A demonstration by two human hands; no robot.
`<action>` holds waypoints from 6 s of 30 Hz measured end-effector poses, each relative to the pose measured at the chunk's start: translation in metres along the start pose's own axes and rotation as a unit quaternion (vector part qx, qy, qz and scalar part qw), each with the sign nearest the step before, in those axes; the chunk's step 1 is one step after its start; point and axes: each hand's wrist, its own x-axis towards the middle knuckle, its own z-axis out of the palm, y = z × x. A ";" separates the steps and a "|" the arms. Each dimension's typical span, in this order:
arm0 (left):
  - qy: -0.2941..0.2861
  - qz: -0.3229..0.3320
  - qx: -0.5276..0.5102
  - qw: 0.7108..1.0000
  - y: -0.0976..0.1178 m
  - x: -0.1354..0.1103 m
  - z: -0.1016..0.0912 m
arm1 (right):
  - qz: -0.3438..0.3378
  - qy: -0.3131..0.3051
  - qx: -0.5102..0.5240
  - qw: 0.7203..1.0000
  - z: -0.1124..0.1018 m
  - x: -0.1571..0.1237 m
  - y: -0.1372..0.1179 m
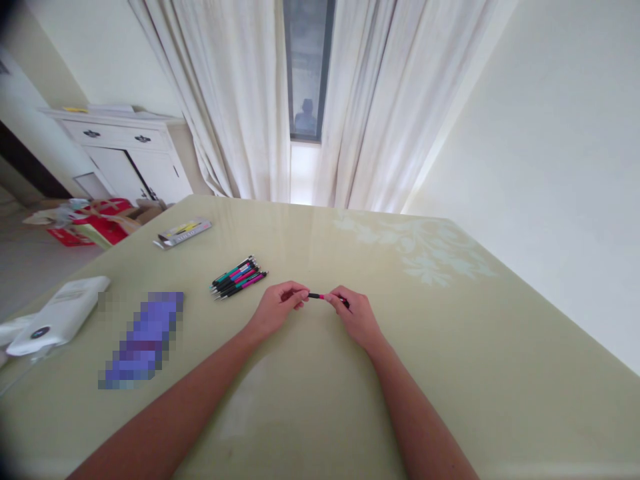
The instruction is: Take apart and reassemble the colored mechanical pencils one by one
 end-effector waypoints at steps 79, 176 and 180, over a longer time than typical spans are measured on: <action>0.028 0.000 -0.081 0.996 0.011 -0.007 -0.004 | 0.116 0.055 0.239 0.962 -0.001 0.000 -0.015; -0.038 0.087 0.384 0.919 -0.015 -0.003 -0.032 | 0.235 0.244 -0.280 0.898 -0.078 -0.006 0.102; -0.040 0.090 0.380 0.920 -0.013 -0.004 -0.030 | 0.243 0.252 -0.311 0.883 -0.079 -0.008 0.103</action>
